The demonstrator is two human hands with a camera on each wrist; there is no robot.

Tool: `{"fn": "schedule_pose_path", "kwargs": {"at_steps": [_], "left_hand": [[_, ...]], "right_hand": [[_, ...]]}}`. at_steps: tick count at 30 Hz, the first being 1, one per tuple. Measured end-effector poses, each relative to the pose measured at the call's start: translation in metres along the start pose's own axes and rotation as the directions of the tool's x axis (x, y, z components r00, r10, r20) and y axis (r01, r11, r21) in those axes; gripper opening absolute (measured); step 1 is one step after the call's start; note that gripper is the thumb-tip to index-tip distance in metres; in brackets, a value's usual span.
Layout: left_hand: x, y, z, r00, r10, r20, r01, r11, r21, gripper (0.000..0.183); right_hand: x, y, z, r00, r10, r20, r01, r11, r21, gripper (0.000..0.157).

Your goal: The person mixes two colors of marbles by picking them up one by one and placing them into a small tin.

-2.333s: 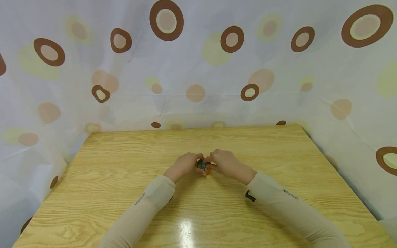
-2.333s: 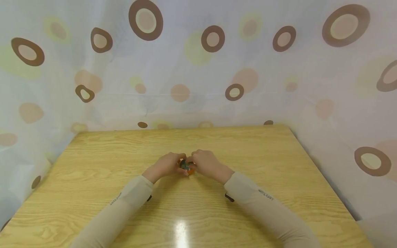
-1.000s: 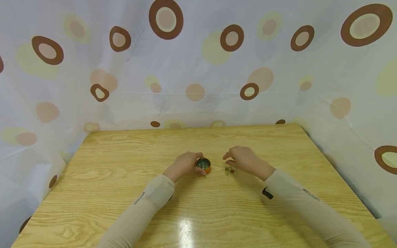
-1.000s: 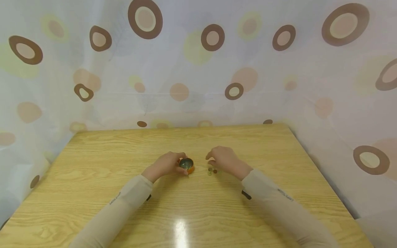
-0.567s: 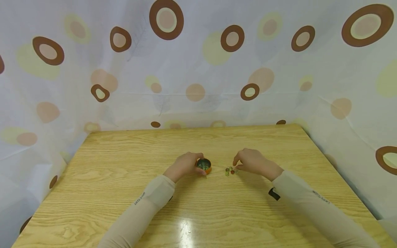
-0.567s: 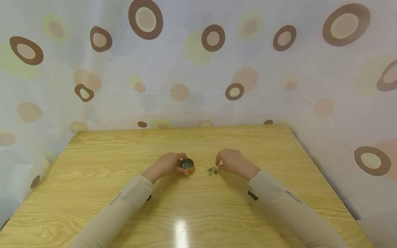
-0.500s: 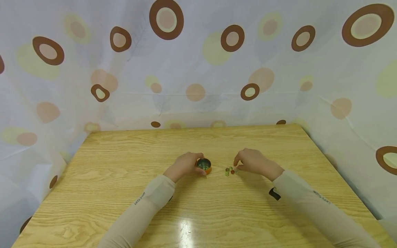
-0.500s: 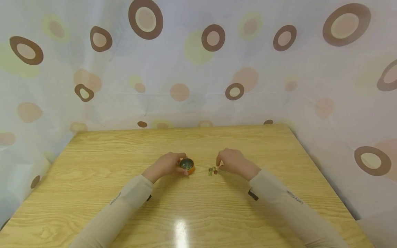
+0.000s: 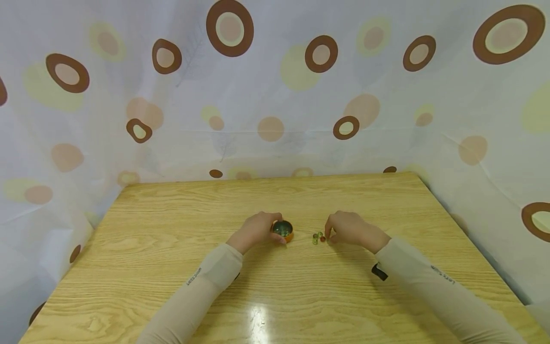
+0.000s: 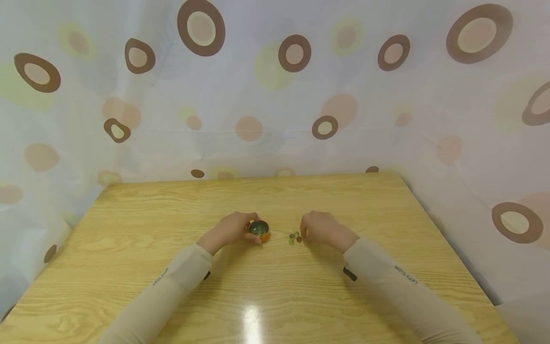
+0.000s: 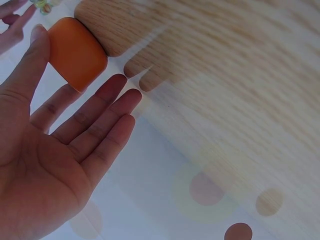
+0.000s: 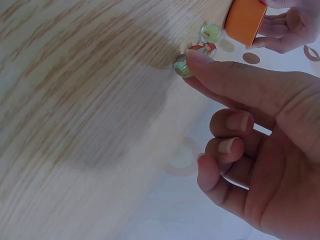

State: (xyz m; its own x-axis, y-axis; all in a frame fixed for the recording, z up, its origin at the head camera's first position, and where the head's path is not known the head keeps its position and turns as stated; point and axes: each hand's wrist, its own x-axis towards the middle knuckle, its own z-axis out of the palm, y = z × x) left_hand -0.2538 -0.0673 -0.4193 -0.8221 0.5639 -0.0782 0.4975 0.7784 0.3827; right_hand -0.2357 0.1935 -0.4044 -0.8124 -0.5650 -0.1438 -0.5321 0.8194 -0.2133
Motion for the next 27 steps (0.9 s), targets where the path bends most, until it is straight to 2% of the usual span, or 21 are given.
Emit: {"fn": "schedule_pose_path", "kwargs": {"at_steps": [11,18,27], "left_hand": [[-0.001,0.0,0.0,1.0,0.012,-0.008,-0.012,1.0,0.001,0.052],[-0.001,0.002,-0.001,1.0,0.0,-0.003,0.0,1.0,0.005,0.054],[-0.003,0.002,-0.001,1.0,-0.007,-0.003,0.007,1.0,-0.008,0.054]], "right_hand": [[0.001,0.0,0.0,1.0,0.001,0.002,-0.001,1.0,0.002,0.005],[0.002,-0.002,-0.006,0.999,-0.011,-0.041,0.009,0.999,-0.034,0.005],[0.009,-0.014,-0.01,0.997,-0.027,-0.071,0.025,0.999,-0.021,0.012]]}}
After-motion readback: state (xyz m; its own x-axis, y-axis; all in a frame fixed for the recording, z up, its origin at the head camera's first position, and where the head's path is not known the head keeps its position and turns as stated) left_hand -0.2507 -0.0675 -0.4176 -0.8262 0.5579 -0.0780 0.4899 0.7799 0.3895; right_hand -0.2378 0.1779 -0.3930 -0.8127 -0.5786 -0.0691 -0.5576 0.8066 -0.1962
